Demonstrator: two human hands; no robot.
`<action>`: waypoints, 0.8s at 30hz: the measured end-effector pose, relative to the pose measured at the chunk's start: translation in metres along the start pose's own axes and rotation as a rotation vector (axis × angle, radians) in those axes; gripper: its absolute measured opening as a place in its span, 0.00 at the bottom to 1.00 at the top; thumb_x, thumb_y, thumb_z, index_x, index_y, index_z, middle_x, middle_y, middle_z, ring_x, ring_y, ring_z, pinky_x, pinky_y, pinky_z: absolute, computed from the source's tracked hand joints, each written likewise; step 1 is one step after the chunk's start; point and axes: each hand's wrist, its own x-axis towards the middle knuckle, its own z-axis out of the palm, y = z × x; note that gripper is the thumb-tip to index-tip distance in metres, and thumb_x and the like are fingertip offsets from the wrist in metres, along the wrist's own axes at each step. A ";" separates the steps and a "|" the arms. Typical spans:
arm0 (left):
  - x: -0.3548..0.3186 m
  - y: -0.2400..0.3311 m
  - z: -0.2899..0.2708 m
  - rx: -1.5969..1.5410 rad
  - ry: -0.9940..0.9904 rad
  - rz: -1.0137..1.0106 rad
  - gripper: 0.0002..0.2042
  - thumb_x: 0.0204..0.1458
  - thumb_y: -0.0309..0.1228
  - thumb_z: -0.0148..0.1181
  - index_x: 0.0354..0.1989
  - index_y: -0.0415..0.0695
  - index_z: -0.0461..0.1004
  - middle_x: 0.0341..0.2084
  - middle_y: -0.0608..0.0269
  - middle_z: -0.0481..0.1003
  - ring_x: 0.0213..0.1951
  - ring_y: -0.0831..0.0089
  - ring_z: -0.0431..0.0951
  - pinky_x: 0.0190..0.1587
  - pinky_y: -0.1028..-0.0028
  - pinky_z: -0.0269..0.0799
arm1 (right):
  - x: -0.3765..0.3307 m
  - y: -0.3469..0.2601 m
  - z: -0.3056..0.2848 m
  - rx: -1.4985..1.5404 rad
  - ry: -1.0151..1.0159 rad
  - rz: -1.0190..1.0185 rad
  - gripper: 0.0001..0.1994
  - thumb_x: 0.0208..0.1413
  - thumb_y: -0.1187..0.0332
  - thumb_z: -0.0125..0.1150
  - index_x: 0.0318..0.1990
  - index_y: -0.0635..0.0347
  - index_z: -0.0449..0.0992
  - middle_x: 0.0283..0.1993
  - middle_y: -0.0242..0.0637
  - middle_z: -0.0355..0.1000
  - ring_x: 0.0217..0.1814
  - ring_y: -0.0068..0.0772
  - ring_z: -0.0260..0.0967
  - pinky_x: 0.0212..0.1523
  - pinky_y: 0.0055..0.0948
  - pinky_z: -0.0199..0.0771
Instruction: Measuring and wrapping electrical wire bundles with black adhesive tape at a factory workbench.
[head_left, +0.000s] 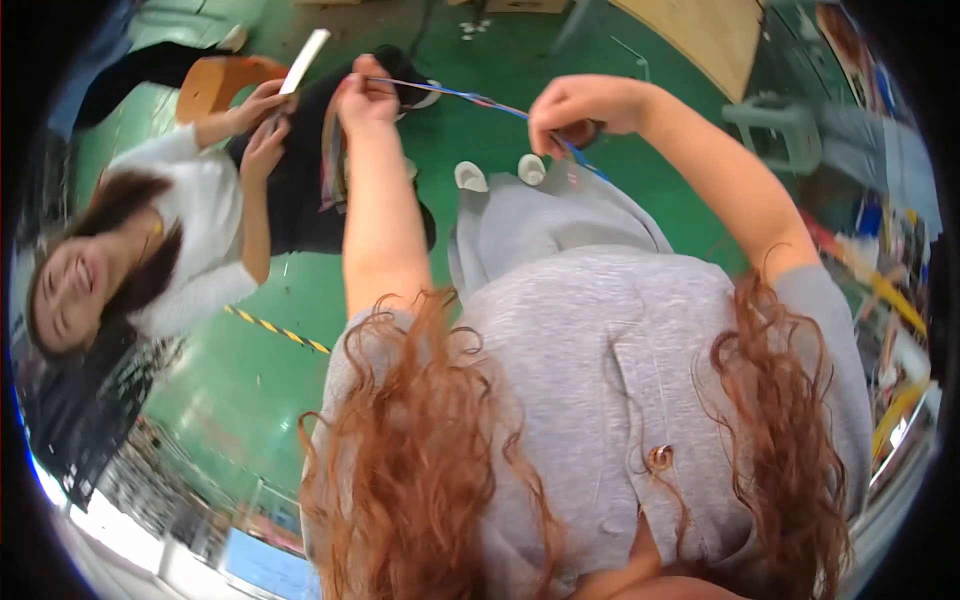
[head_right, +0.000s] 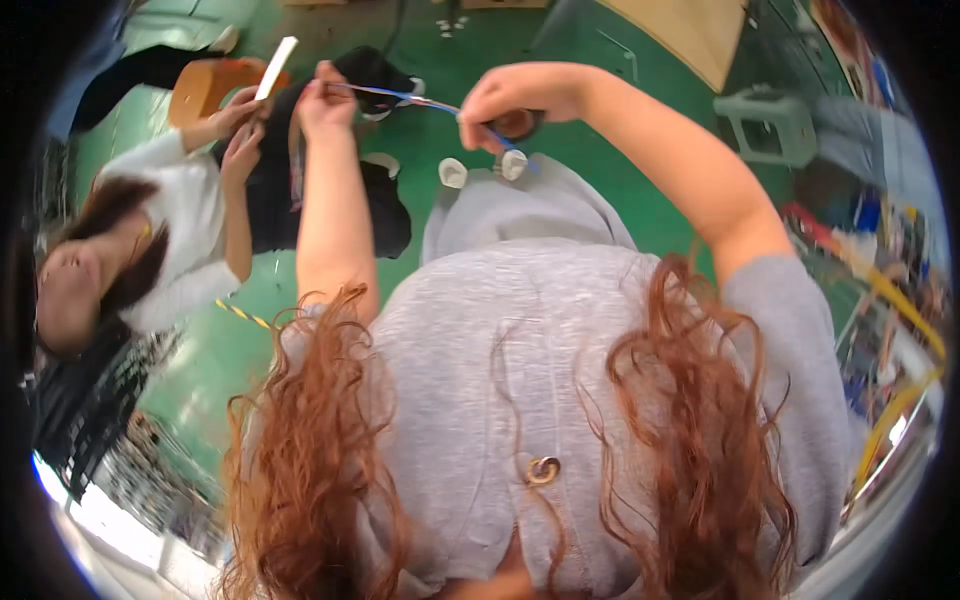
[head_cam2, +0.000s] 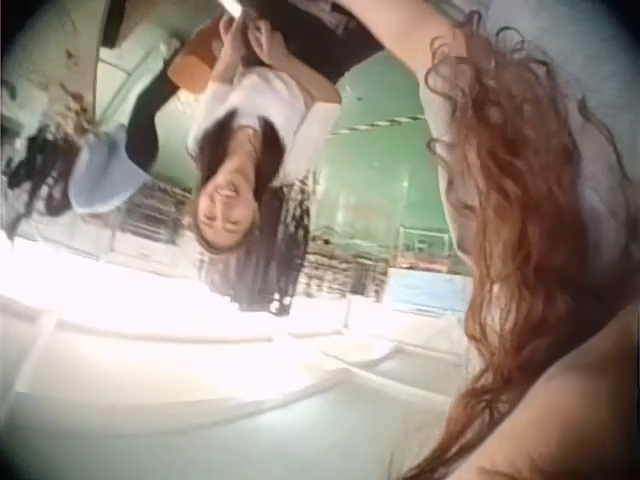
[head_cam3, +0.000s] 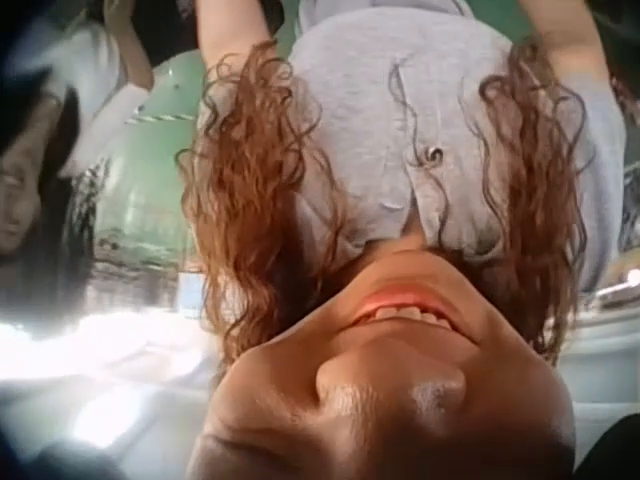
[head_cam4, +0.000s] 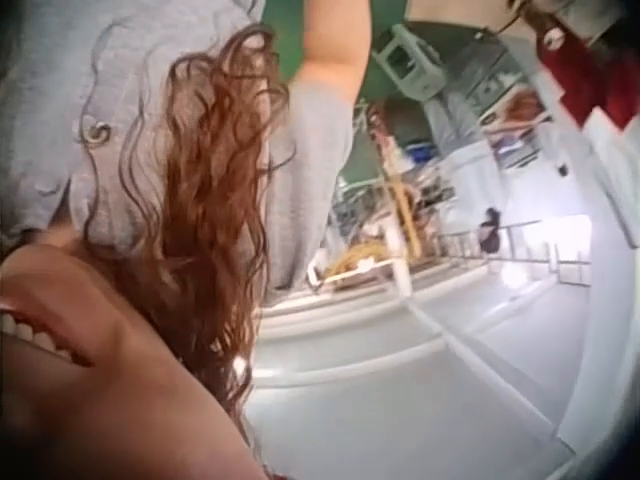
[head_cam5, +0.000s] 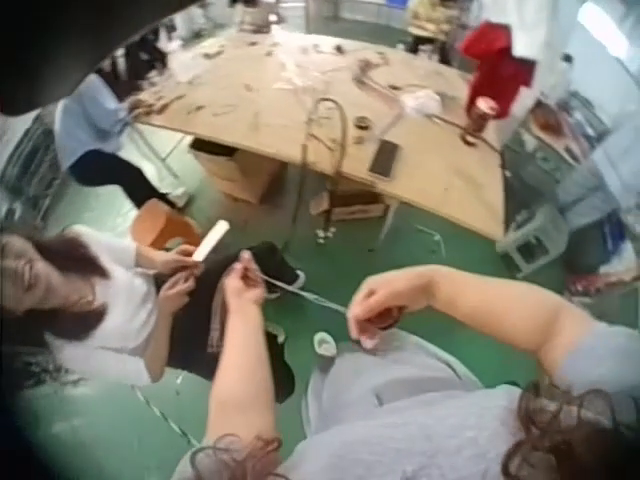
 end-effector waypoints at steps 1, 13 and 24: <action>0.004 -0.003 -0.001 0.028 0.003 0.003 0.15 0.56 0.31 0.36 0.37 0.34 0.69 0.31 0.56 0.74 0.33 0.67 0.76 0.31 0.75 0.74 | -0.005 -0.005 0.007 0.096 0.047 0.043 0.12 0.50 0.66 0.50 0.26 0.66 0.75 0.22 0.34 0.70 0.22 0.19 0.65 0.24 0.16 0.61; 0.010 -0.031 0.017 0.087 -0.187 -0.076 0.13 0.55 0.30 0.40 0.36 0.34 0.69 0.25 0.59 0.74 0.24 0.73 0.73 0.25 0.80 0.71 | -0.059 0.019 -0.008 0.035 0.106 0.076 0.10 0.48 0.67 0.52 0.19 0.59 0.70 0.19 0.24 0.66 0.17 0.10 0.49 0.17 0.14 0.46; 0.004 0.016 0.023 -0.039 0.096 0.052 0.18 0.58 0.32 0.33 0.35 0.35 0.71 0.28 0.59 0.75 0.29 0.71 0.76 0.31 0.76 0.76 | -0.031 0.001 0.022 -0.164 0.222 -0.010 0.12 0.53 0.63 0.50 0.22 0.58 0.68 0.22 0.23 0.64 0.25 0.14 0.54 0.29 0.17 0.55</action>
